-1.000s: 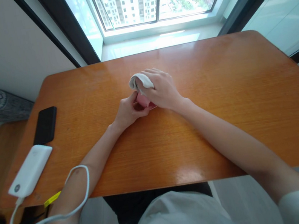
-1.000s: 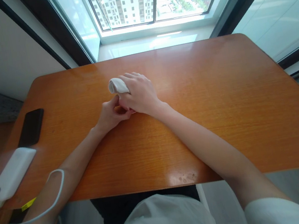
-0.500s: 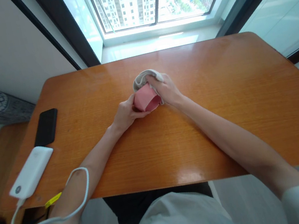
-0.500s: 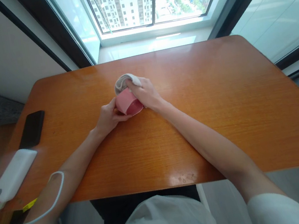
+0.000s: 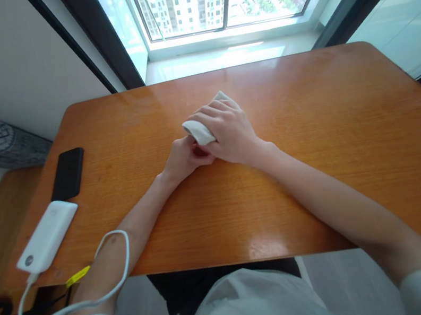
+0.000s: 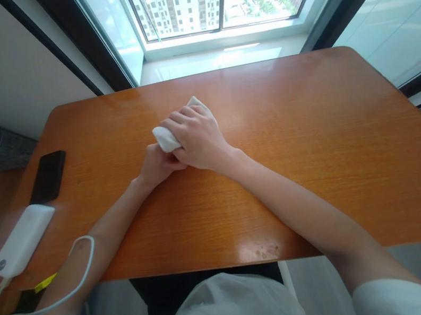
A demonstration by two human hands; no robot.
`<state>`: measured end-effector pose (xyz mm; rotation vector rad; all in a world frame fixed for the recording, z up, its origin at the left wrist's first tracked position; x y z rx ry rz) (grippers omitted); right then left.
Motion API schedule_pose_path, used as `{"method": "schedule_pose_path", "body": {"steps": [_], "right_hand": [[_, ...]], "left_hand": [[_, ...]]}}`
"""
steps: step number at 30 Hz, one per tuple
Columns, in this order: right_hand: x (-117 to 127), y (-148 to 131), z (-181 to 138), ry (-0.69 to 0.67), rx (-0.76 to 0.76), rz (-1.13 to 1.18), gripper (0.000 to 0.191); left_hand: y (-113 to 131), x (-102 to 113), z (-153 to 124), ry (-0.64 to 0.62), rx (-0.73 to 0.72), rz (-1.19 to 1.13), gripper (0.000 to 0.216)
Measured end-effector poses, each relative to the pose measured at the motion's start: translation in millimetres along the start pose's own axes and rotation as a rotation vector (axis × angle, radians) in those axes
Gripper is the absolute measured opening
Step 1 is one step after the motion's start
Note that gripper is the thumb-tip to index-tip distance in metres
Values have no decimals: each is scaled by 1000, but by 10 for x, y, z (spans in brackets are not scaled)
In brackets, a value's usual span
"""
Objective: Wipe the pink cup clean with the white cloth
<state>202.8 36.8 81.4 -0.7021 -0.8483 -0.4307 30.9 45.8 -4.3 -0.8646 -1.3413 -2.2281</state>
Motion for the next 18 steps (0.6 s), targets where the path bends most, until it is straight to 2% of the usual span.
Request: {"method": "schedule_pose_path", "body": {"steps": [1, 3, 6, 10, 12, 14, 16, 18], "right_hand": [[20, 123, 11, 33, -75, 118, 26], [10, 374, 13, 97, -243, 383, 38], [-119, 682, -35, 222, -482, 802, 49], [-362, 835, -115, 288, -661, 1157, 55], [-420, 823, -138, 317, -679, 1180, 54], [-404, 768, -147, 361, -627, 1093, 50], [-326, 664, -140, 363, -518, 930, 47], [-217, 511, -124, 299, -372, 728, 45]], "left_hand": [[48, 17, -5, -8, -27, -35, 37], [122, 51, -16, -1, -78, -89, 43], [158, 72, -21, 24, -129, -102, 42], [136, 44, -22, 15, -138, -79, 38], [125, 34, -27, 1, -126, -49, 39], [108, 36, -35, -11, -104, -26, 48], [73, 49, -42, -8, -70, -24, 60], [20, 61, -48, 11, -59, -22, 67]]}}
Point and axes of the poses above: each hand's wrist, its own z-axis towards the middle knuckle, its own x-axis out of the back of the hand, y = z × x, the point moved 3 cm from there along z, towards the middle knuckle, and after that the axes turned 1 degree about x, right-handed, at the moved point
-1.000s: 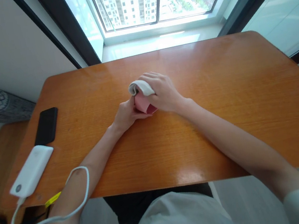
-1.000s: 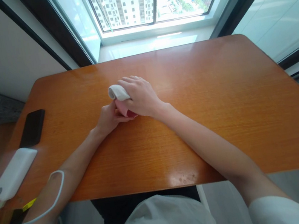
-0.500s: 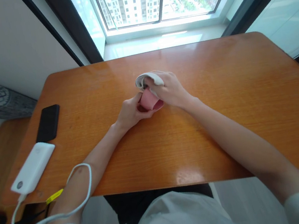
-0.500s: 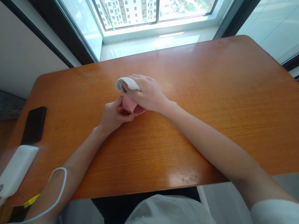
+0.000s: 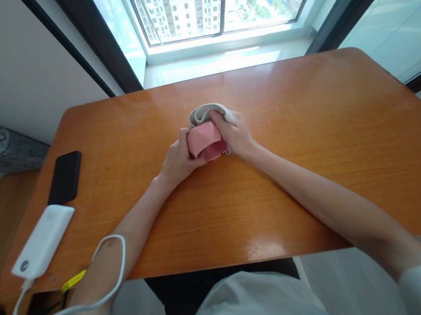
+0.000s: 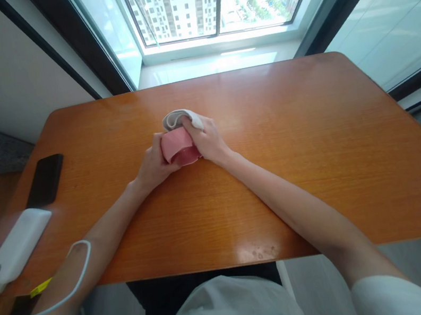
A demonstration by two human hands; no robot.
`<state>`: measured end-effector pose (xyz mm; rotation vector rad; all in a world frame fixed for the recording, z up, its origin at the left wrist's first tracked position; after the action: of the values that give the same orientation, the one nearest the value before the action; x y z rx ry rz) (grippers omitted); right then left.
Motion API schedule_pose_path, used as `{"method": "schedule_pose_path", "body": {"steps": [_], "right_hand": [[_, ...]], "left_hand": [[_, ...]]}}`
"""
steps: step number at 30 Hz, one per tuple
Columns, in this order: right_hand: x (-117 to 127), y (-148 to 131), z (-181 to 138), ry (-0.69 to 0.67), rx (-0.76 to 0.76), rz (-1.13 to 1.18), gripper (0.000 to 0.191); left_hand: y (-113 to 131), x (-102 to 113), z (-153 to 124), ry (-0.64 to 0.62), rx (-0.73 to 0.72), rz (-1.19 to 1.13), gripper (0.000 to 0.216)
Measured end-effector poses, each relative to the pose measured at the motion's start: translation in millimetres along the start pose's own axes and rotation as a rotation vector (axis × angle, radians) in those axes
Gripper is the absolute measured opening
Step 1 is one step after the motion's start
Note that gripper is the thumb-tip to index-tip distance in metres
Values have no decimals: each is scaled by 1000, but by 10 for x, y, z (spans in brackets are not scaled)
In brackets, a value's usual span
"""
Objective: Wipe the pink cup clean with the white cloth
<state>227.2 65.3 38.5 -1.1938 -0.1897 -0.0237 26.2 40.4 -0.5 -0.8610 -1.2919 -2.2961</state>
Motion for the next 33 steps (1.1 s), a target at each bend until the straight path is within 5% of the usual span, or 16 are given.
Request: {"method": "schedule_pose_path", "body": {"steps": [4, 10, 16, 22, 25, 29, 33], "right_hand": [[-121, -385, -137, -182, 277, -483, 38], [-472, -666, -387, -336, 492, -928, 55], [-242, -534, -177, -232, 299, -610, 35], [-47, 101, -1, 52, -197, 214, 62], [-97, 316, -19, 131, -310, 423, 64], [-62, 199, -8, 112, -202, 242, 52], [-90, -272, -80, -86, 102, -326, 36]], "left_hand": [[-143, -51, -9, 25, -55, 25, 69], [-280, -181, -14, 47, -56, 76, 24], [-102, -85, -6, -16, -52, 61, 52], [-12, -18, -1, 47, -93, 34, 59], [-23, -17, -11, 42, -90, 23, 60], [-42, -7, -12, 48, -68, 28, 61], [-76, -9, -10, 46, -53, 38, 64]]}}
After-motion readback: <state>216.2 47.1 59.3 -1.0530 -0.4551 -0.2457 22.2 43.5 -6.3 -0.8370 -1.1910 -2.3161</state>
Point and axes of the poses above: each hand's wrist, its own z-axis towards the middle knuckle, its own x-axis out of the back of the hand, y = z × x, the point moved 3 cm from there along z, towards the middle knuckle, and after that the axes turned 1 degree about x, right-handed, at the moved point
